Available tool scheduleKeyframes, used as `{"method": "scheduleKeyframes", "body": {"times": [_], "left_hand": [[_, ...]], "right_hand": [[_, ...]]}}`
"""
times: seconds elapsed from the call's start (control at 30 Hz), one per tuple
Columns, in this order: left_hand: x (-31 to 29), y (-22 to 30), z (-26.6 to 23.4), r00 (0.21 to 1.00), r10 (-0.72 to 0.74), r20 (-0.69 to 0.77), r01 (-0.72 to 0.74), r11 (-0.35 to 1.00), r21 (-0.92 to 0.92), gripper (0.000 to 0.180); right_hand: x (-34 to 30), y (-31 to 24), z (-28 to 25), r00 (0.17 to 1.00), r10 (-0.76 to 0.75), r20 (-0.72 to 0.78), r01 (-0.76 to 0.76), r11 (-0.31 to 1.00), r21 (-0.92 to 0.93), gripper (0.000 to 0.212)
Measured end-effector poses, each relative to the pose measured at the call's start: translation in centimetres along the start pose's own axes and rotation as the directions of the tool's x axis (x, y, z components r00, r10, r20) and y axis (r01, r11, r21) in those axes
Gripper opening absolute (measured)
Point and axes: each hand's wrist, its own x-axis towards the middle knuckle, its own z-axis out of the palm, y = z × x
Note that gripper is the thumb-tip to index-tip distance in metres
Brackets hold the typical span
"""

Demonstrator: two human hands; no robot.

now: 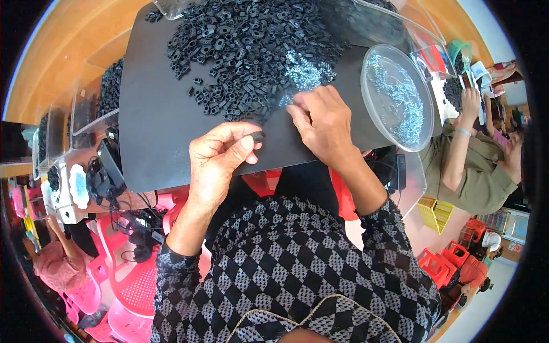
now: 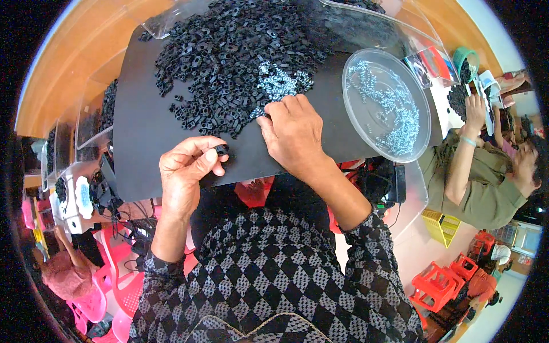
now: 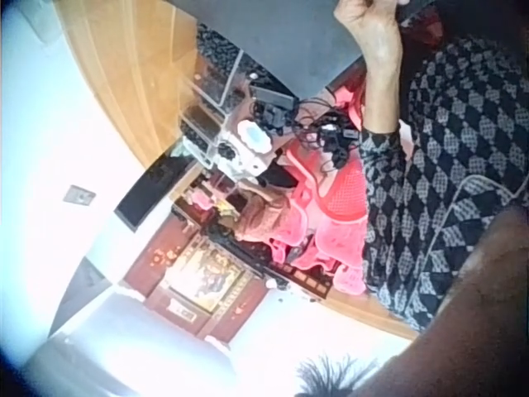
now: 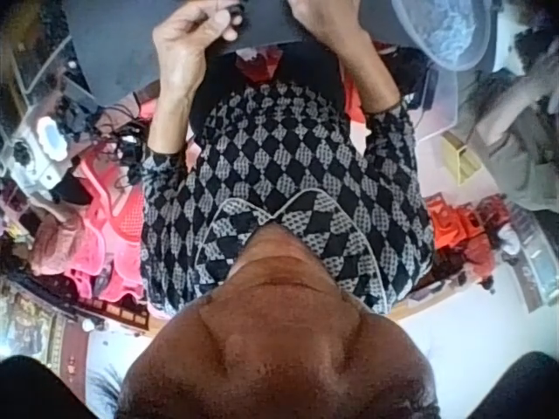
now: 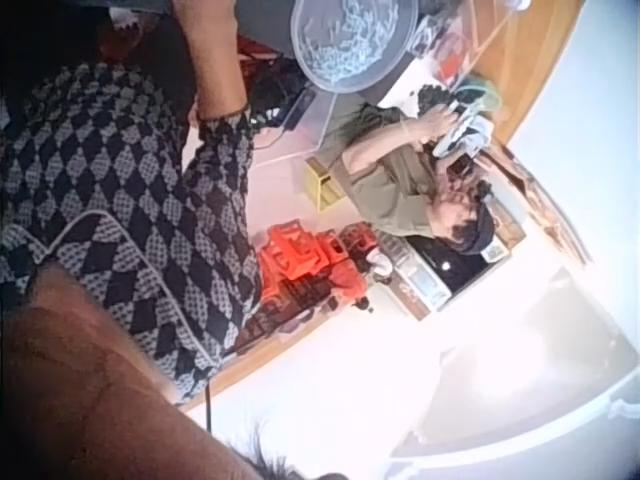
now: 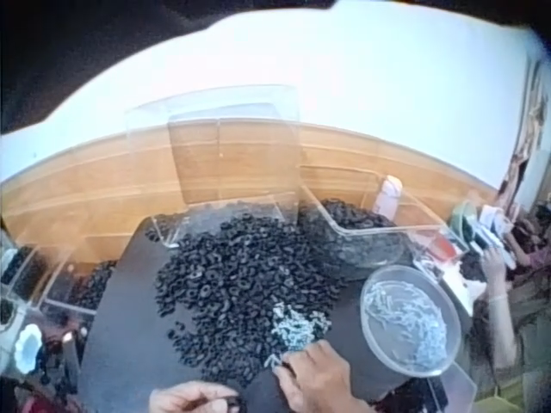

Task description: Assembling small black plastic parts by hand on a workbench.

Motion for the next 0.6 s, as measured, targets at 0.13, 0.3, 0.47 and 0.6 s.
{"method": "scheduleKeyframes", "body": {"times": [0.13, 0.3, 0.47, 0.6], "left_hand": [[0.1, -0.1, 0.5, 0.999, -0.005, -0.044, 0.005, 1.0, -0.002, 0.016], [0.0, 0.0, 0.6, 0.999, 0.003, -0.042, -0.003, 1.0, 0.004, 0.015], [0.3, -0.4, 0.4, 0.998, 0.045, -0.045, -0.045, 0.999, 0.018, 0.016], [0.4, -0.3, 0.8, 0.997, 0.069, -0.04, -0.068, 0.997, 0.02, 0.017]], "right_hand": [[0.2, 0.0, 0.6, 1.0, -0.024, 0.003, 0.024, 0.999, -0.038, 0.019], [0.2, 0.2, 0.7, 1.0, -0.009, -0.013, 0.009, 1.0, 0.005, 0.019], [0.2, -0.3, 0.1, 0.997, 0.048, -0.06, -0.043, 0.995, 0.084, 0.017], [0.2, -1.0, -0.5, 0.989, 0.142, 0.051, -0.15, 0.962, 0.23, 0.013]]}}
